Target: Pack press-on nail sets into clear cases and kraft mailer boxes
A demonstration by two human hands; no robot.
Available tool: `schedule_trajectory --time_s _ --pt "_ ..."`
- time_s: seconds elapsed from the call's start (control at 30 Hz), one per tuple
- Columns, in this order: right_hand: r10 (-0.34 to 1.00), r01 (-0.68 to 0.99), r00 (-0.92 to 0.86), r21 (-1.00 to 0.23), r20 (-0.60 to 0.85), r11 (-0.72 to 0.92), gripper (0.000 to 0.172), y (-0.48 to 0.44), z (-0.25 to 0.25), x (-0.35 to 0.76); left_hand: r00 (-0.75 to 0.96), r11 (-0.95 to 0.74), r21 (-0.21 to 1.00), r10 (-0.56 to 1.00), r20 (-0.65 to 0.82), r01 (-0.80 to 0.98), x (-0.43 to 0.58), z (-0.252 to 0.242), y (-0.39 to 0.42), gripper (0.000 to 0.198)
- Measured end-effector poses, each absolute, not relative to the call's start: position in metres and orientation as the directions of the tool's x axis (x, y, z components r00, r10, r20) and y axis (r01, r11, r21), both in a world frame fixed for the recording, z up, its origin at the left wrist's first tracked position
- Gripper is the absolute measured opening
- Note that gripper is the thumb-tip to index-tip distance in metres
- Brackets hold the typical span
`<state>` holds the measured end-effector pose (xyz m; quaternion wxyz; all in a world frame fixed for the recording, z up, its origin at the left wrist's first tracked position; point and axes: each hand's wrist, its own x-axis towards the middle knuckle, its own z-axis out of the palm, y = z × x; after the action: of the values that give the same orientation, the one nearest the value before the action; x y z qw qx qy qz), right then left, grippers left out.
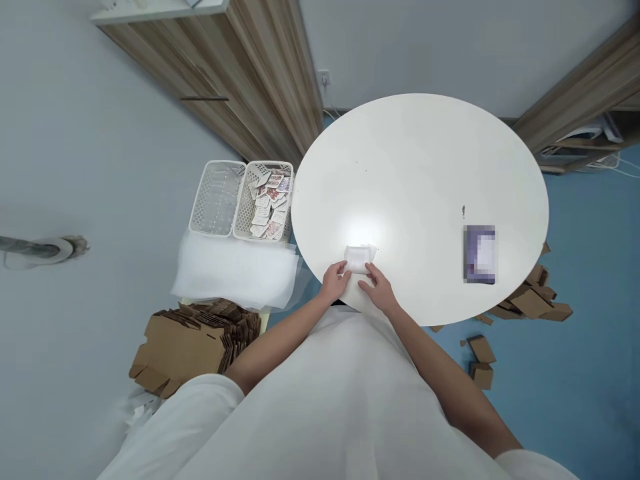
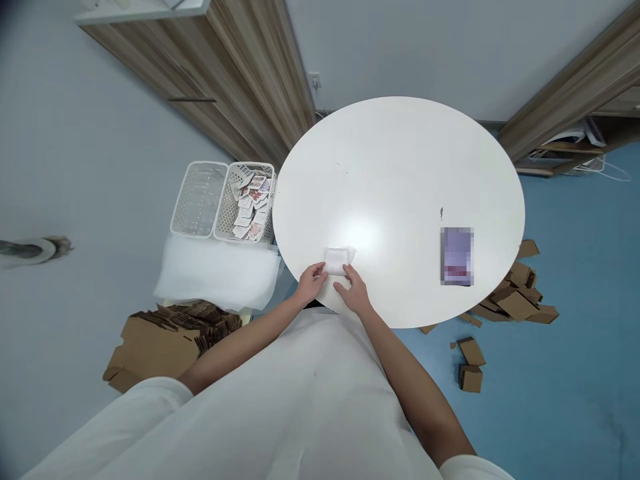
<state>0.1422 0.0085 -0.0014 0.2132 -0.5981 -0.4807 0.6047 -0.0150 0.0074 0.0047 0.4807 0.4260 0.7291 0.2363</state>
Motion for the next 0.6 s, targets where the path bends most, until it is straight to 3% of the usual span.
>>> schedule_trajectory --time_s 0.27,0.6 --pt "0.809 0.214 -0.260 -0.848 -0.528 -0.485 0.071 0.074 0.000 0.053 -0.296 0.460 0.854 0.874 -0.387 0.242 -0.089 -0.009 0.050 0.043" --pt "0.823 0.213 -0.278 -0.867 -0.496 -0.451 0.070 0.134 0.000 -0.018 -0.202 0.322 0.871 0.944 -0.263 0.371 -0.140 -0.014 0.101 0.062"
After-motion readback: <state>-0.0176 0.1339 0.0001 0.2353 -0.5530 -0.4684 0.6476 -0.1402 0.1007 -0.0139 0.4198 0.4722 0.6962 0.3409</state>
